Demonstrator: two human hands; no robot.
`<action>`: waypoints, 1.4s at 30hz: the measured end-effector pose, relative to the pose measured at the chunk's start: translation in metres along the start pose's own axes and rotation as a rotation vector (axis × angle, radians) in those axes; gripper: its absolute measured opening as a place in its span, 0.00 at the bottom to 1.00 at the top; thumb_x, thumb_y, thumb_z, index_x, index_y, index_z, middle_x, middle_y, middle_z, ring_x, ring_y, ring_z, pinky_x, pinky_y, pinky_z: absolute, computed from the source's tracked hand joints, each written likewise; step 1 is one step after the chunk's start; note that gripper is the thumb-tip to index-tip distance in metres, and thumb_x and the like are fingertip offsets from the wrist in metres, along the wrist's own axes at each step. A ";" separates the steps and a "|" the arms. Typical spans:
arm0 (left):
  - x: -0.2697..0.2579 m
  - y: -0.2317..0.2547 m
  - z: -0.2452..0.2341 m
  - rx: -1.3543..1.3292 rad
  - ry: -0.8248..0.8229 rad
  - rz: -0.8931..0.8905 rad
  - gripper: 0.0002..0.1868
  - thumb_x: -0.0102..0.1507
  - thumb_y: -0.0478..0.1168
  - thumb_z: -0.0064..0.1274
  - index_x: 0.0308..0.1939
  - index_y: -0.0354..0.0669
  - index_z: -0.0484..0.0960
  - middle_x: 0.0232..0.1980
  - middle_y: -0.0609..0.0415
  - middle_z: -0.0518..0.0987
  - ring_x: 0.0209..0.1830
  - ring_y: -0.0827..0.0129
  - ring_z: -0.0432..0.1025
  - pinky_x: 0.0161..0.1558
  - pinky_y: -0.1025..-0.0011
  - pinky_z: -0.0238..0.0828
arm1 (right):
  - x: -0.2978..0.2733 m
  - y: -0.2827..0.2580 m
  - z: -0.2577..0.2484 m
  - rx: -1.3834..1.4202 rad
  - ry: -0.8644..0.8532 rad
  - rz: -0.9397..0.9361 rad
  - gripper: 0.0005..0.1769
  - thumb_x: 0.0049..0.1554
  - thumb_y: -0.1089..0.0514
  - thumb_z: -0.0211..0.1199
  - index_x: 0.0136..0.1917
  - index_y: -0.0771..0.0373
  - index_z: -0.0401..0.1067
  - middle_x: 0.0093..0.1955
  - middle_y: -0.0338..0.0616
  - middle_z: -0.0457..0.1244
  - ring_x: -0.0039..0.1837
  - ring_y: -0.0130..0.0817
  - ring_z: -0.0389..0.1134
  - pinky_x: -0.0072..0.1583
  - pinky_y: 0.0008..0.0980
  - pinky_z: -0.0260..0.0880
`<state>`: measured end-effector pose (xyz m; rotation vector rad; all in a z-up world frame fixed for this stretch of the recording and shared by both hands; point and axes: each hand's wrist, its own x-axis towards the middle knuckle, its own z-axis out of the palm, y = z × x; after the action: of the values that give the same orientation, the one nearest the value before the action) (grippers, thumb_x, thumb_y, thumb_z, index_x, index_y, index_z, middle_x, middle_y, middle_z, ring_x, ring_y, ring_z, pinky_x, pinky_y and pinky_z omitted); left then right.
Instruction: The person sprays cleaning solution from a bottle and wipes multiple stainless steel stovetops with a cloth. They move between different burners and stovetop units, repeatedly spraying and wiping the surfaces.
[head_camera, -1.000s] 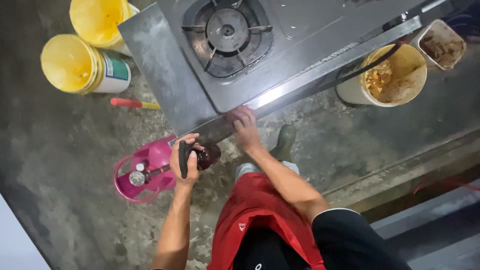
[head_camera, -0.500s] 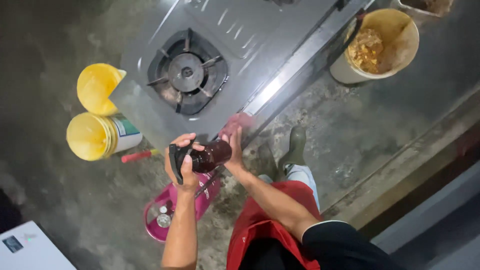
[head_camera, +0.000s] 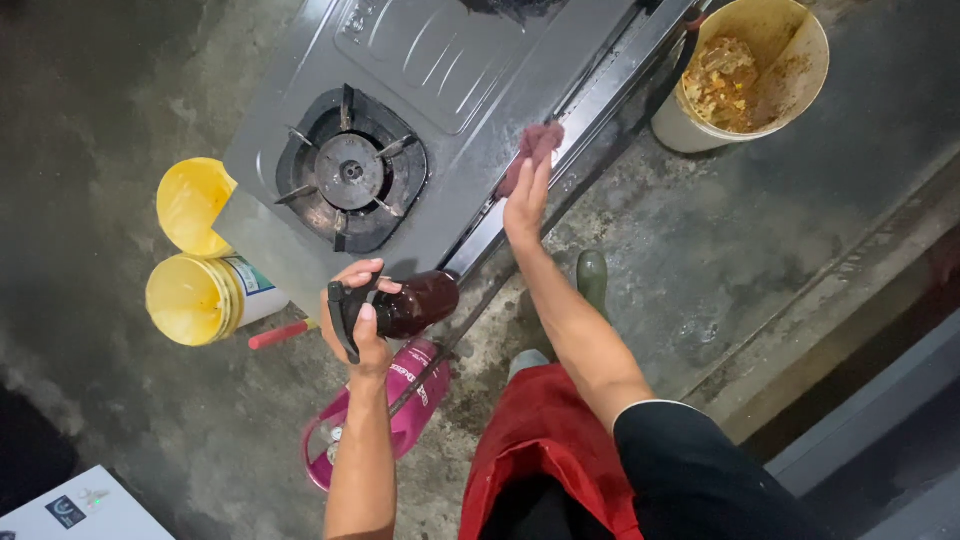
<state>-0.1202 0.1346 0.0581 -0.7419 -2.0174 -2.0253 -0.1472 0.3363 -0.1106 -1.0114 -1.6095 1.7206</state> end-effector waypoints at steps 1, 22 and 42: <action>0.001 -0.001 0.001 0.006 0.003 -0.003 0.18 0.69 0.46 0.46 0.45 0.28 0.71 0.49 0.31 0.77 0.31 0.54 0.80 0.46 0.56 0.77 | 0.005 0.014 0.001 -0.019 0.029 0.037 0.33 0.72 0.50 0.46 0.82 0.71 0.46 0.83 0.68 0.40 0.85 0.50 0.38 0.84 0.40 0.30; 0.014 -0.006 0.014 0.075 0.034 -0.025 0.18 0.69 0.44 0.44 0.45 0.26 0.70 0.47 0.29 0.77 0.28 0.53 0.78 0.40 0.55 0.78 | 0.066 0.097 -0.010 -0.254 -0.068 -0.554 0.28 0.69 0.60 0.55 0.77 0.77 0.56 0.78 0.72 0.49 0.80 0.59 0.49 0.78 0.50 0.50; 0.131 -0.052 0.158 -0.001 0.054 0.102 0.16 0.69 0.44 0.48 0.46 0.30 0.70 0.49 0.32 0.77 0.29 0.58 0.78 0.41 0.64 0.78 | 0.203 -0.008 -0.036 -0.162 0.126 -0.162 0.34 0.73 0.48 0.43 0.75 0.84 0.51 0.74 0.81 0.51 0.79 0.64 0.51 0.81 0.53 0.41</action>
<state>-0.2232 0.3198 0.0661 -0.7658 -1.9087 -1.9679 -0.2304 0.5241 -0.1312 -1.0131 -1.7205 1.4106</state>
